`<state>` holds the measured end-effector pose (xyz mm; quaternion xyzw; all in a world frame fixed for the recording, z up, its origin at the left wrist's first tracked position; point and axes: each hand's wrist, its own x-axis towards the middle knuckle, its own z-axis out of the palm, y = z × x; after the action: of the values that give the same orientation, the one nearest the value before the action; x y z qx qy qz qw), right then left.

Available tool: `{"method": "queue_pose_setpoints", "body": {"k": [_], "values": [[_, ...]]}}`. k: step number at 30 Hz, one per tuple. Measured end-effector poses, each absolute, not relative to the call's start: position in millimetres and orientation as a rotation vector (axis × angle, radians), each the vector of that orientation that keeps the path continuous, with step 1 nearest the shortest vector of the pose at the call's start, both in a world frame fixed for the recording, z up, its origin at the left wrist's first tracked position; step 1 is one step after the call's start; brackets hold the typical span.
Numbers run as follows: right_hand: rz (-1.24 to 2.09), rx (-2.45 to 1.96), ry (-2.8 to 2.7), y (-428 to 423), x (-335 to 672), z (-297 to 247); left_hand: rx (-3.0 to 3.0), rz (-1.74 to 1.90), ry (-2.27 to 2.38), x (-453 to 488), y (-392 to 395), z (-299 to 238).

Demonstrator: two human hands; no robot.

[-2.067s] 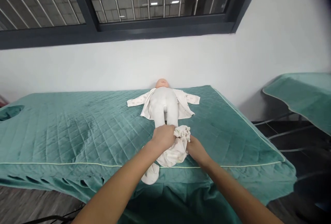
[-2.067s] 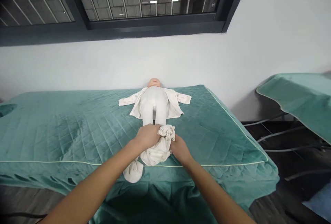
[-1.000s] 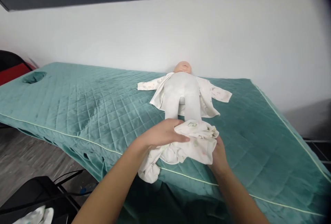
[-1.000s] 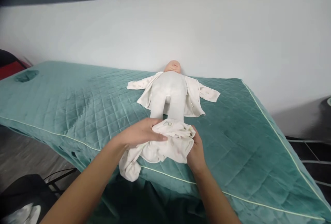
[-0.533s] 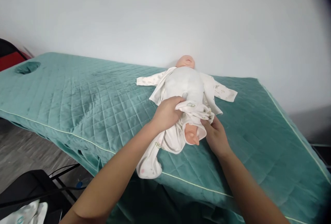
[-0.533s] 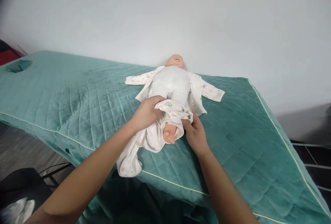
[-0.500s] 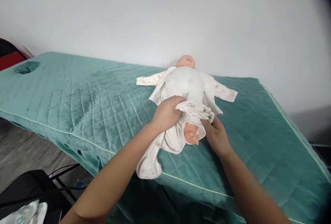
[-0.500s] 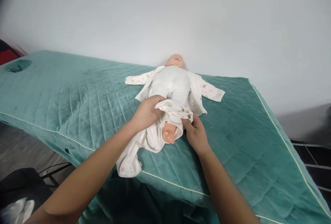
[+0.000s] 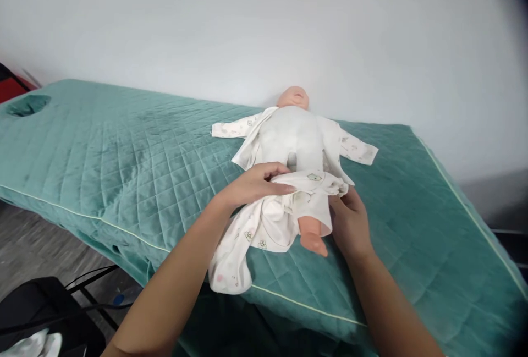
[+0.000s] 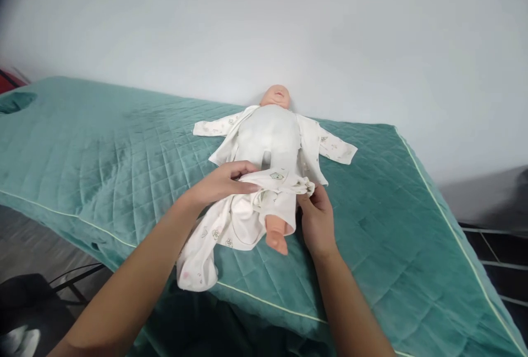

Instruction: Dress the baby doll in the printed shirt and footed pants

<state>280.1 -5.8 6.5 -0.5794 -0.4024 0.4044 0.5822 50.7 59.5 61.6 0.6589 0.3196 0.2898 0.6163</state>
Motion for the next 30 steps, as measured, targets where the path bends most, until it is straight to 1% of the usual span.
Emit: {"method": "queue_pose_setpoints", "body": {"k": [5,9,13,15,17,19,22,27,30], "values": [[0.825,-1.323,-1.138,-7.9,284.4,9.9,1.069,0.651,0.471,27.2,56.9,26.4],[0.74,-1.162,-1.538,-6.1,281.6,42.2,0.927,0.713,0.417,22.9,54.6,9.3],[0.852,-1.233,-2.183,9.2,263.3,91.1,0.859,0.786,0.392,24.3,56.3,9.0],[0.936,-1.37,-2.339,21.6,251.7,106.5,0.851,0.782,0.395,24.5,56.9,9.9],[1.1,-1.42,-2.42,34.9,242.3,110.7,0.844,0.782,0.402,24.3,57.2,9.5],[1.293,-1.355,-2.412,46.9,237.6,104.9,0.837,0.8,0.415,24.3,57.9,7.9],[1.488,-1.247,-2.156,59.2,240.9,86.0,0.864,0.837,0.441,24.9,59.7,5.8],[1.696,-0.978,-1.691,64.3,256.9,61.3,0.921,0.834,0.461,25.4,60.1,7.3],[1.791,-0.961,-1.491,63.0,259.8,57.4,0.943,0.802,0.441,24.7,58.2,9.4]]}}
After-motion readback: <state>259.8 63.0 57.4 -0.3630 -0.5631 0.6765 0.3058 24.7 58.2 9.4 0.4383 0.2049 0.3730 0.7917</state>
